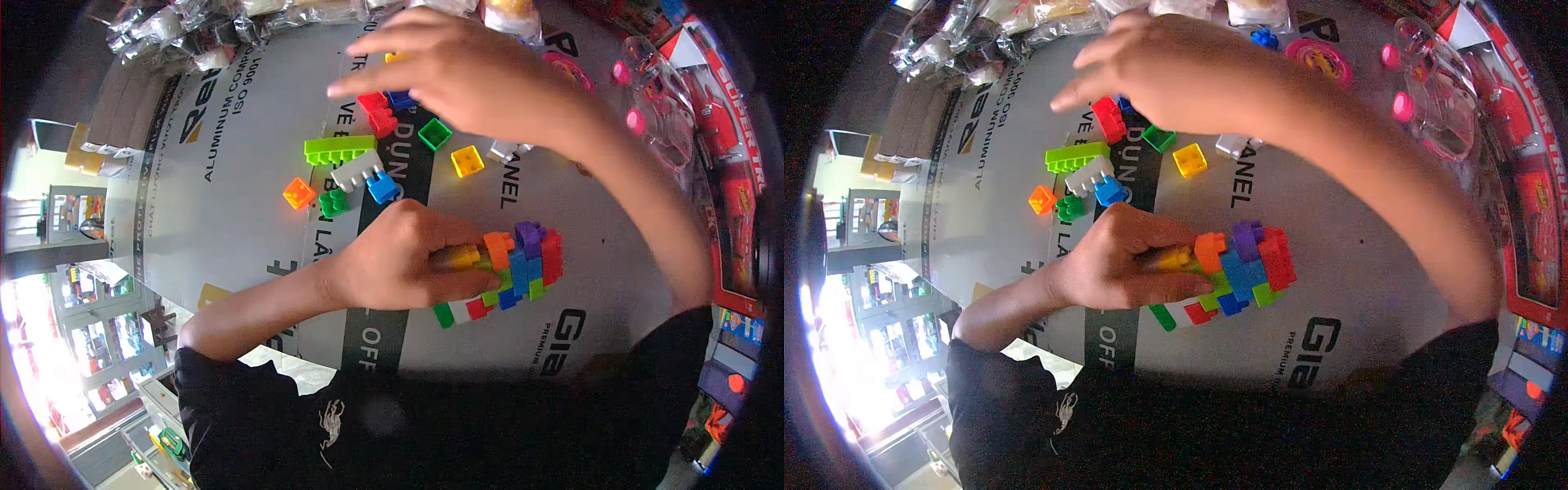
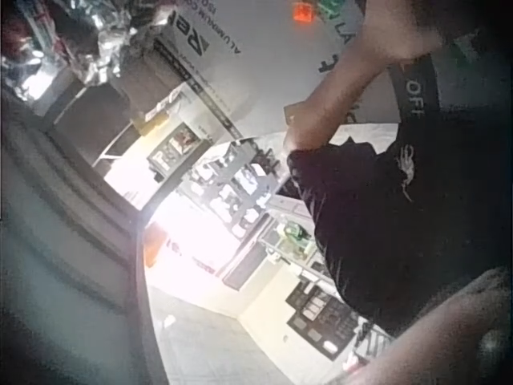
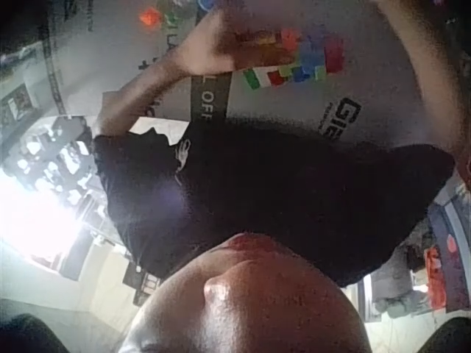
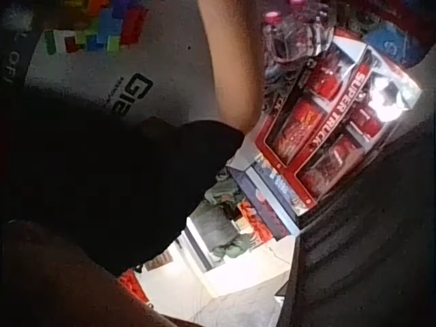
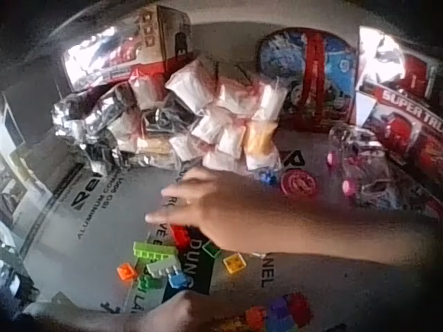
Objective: Assemble interlocking colorful plastic toy bricks into a single structure.
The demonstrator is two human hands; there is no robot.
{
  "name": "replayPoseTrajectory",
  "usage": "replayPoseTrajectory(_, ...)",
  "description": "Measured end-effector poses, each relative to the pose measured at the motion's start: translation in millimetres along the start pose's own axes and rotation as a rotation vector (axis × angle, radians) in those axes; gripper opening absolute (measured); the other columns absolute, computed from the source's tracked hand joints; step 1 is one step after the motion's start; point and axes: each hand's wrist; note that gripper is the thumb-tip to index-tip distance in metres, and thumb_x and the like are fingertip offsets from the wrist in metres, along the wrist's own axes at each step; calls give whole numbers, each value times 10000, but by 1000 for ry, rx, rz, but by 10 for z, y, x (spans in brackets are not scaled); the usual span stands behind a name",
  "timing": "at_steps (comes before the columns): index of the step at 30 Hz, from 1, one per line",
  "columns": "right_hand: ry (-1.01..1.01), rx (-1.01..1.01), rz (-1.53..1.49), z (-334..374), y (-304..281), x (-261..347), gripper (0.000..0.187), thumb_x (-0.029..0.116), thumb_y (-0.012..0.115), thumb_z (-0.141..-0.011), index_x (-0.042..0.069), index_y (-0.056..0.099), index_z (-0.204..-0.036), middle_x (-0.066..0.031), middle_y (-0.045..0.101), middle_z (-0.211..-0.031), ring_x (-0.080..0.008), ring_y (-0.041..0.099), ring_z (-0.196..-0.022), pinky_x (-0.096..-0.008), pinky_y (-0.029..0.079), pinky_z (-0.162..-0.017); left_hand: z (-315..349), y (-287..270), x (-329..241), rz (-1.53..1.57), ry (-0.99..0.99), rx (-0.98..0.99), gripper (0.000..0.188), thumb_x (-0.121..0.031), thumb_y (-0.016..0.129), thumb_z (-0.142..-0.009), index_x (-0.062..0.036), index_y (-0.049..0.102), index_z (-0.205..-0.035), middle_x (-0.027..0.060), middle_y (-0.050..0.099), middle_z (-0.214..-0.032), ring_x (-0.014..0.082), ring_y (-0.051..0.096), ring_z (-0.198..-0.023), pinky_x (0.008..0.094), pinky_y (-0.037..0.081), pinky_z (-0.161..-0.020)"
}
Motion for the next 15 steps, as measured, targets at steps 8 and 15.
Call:
replayPoseTrajectory(8, 159, 407, -38, 134, -232, 111, 199, 41, 606, -693, 66, 662, -882, -71, 619, -794, -224, 599, -873, -333, 488, -774, -34, -3, -14, 74, -15, 38, 303, -160, 733, -732, 24, 623, -945, 89, 576, -655, 188, 560, -541, 300, 416, -492)
replayPoseTrajectory(15, 852, 11, -741, 447, -929, 438, 230, -50, 576, -774, -21, 576, -1002, -147, 573, -1138, -211, 566, -1035, -314, 435, -900, -1, -70, -32, 40, -113, 51, 317, -169, 732, -740, 31, 615, -957, 95, 585, -662, 133, 557, -542, 274, 411, -488)
Point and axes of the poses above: each hand's wrist, its own z-axis away from the middle knuckle, its own y-axis out of the palm, x = y × z
